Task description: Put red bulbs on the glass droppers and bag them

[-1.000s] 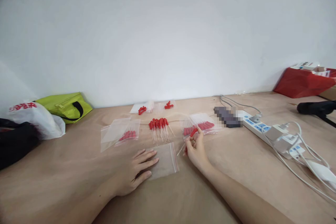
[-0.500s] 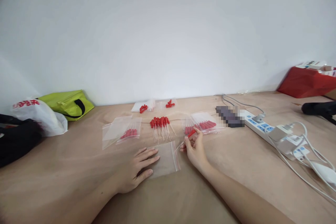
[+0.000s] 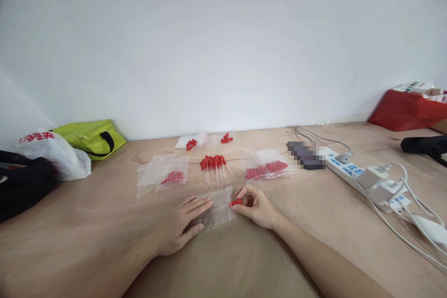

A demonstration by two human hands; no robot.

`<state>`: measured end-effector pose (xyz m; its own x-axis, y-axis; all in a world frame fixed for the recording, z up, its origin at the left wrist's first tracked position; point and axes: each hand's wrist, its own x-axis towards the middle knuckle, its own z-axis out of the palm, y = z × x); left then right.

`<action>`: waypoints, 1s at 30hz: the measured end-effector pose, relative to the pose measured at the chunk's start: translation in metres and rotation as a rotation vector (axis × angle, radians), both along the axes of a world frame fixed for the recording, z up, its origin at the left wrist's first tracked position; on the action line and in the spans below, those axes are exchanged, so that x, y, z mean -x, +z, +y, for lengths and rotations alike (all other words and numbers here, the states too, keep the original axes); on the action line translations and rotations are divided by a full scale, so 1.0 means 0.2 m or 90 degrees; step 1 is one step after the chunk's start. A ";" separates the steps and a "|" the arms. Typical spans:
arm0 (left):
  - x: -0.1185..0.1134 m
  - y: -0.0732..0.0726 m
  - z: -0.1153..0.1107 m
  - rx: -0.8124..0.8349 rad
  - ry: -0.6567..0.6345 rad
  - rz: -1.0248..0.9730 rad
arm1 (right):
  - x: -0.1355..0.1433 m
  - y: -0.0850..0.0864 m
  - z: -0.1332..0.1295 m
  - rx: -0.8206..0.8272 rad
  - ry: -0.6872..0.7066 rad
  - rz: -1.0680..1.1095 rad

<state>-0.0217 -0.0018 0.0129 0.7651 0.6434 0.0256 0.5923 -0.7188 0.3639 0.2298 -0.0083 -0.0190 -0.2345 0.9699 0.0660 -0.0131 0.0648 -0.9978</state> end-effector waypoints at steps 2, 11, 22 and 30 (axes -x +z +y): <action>0.00 0.00 0.00 0.001 0.001 0.006 | 0.01 0.00 0.00 0.007 0.046 0.036; 0.01 -0.02 0.01 0.010 0.029 -0.037 | 0.00 -0.02 0.04 0.038 0.103 0.017; 0.02 -0.02 0.02 -0.003 0.009 -0.095 | -0.14 0.08 0.07 -0.207 0.226 -0.305; 0.02 -0.02 0.01 -0.020 0.002 -0.099 | -0.14 0.15 0.26 -0.122 0.009 -0.394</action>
<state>-0.0252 0.0002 0.0090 0.7482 0.6429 0.1640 0.5326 -0.7293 0.4295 0.2585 0.0444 0.0109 -0.2978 0.9507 0.0861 0.5580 0.2466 -0.7923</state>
